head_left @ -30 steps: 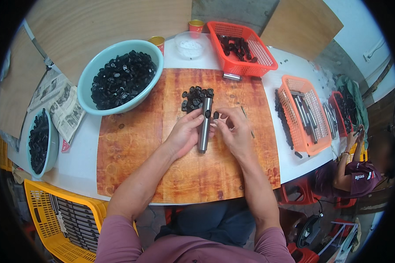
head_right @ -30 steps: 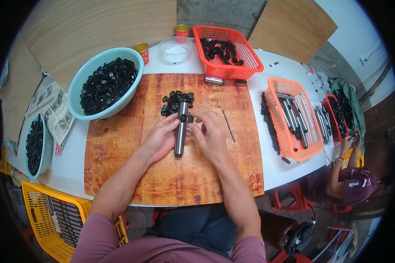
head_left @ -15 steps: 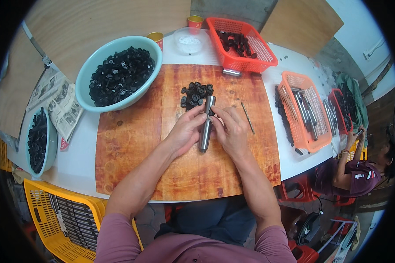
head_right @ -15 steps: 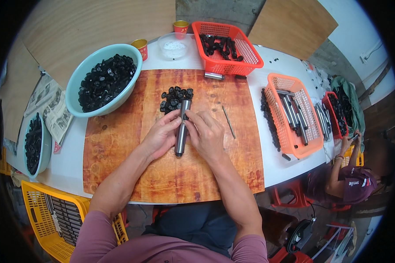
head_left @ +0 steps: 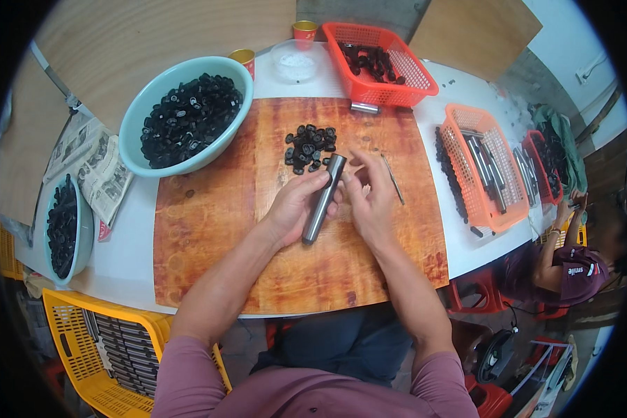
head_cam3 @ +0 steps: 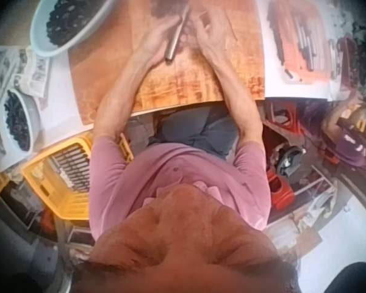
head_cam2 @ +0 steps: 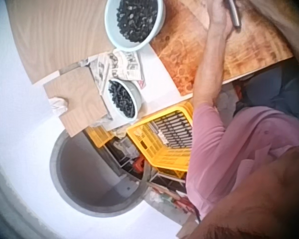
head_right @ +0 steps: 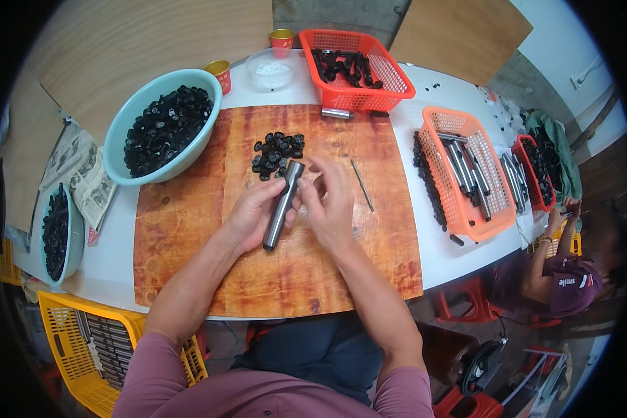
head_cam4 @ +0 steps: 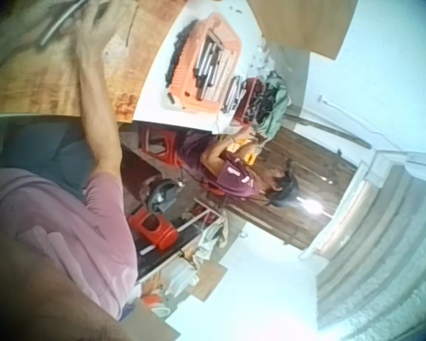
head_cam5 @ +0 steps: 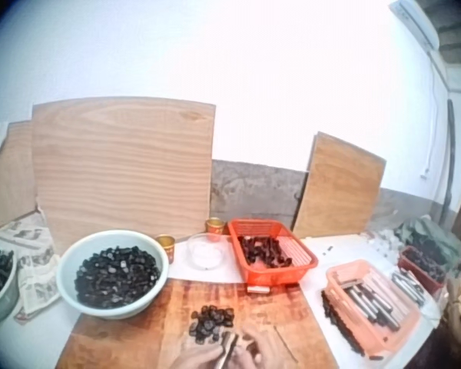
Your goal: The person repeatedly picks small black circular pieces from a bowl and inserts them into cylindrical metal tubes on a wooden board. They use a thin metal rod to push the pieces into the tubes and then place the completed assemblies into a yellow basket.
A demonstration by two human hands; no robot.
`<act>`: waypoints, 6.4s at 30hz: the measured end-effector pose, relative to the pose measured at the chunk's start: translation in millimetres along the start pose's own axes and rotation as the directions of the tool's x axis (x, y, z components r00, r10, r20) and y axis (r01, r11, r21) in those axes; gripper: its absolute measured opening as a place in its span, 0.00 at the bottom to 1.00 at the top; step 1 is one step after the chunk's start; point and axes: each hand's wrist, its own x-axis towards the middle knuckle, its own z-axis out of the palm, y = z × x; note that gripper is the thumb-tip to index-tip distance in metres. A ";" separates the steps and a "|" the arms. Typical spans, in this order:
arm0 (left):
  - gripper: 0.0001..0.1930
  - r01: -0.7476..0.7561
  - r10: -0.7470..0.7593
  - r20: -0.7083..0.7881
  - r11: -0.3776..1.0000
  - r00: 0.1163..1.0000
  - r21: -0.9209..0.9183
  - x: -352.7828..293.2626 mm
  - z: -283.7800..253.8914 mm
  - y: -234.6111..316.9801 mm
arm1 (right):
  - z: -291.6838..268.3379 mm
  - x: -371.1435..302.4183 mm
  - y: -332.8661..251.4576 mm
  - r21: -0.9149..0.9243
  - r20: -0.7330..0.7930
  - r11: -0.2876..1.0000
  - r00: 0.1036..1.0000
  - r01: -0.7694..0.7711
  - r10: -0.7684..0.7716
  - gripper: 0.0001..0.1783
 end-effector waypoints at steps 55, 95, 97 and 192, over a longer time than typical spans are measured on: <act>0.21 -0.233 0.288 0.429 -0.526 0.856 0.818 -65.8 23.0 -23.6 | -53.1 -31.2 -3.6 0.021 0.484 0.897 0.789 -0.442 0.378 0.13; 0.14 -0.226 0.359 0.288 -0.206 0.888 0.952 -61.8 28.1 -15.1 | 13.7 -15.9 6.8 -0.574 0.135 0.819 0.985 -0.015 0.112 0.13; 0.13 -0.234 0.359 0.295 -0.204 0.886 0.951 -63.2 25.7 -15.4 | 15.5 -17.9 6.1 -0.569 0.143 0.822 0.982 -0.022 0.125 0.12; 0.18 0.843 0.805 -0.558 0.433 -0.202 0.320 -704.0 -345.1 44.9 | 72.8 -126.5 -77.2 -0.256 0.462 0.966 0.882 0.030 0.095 0.11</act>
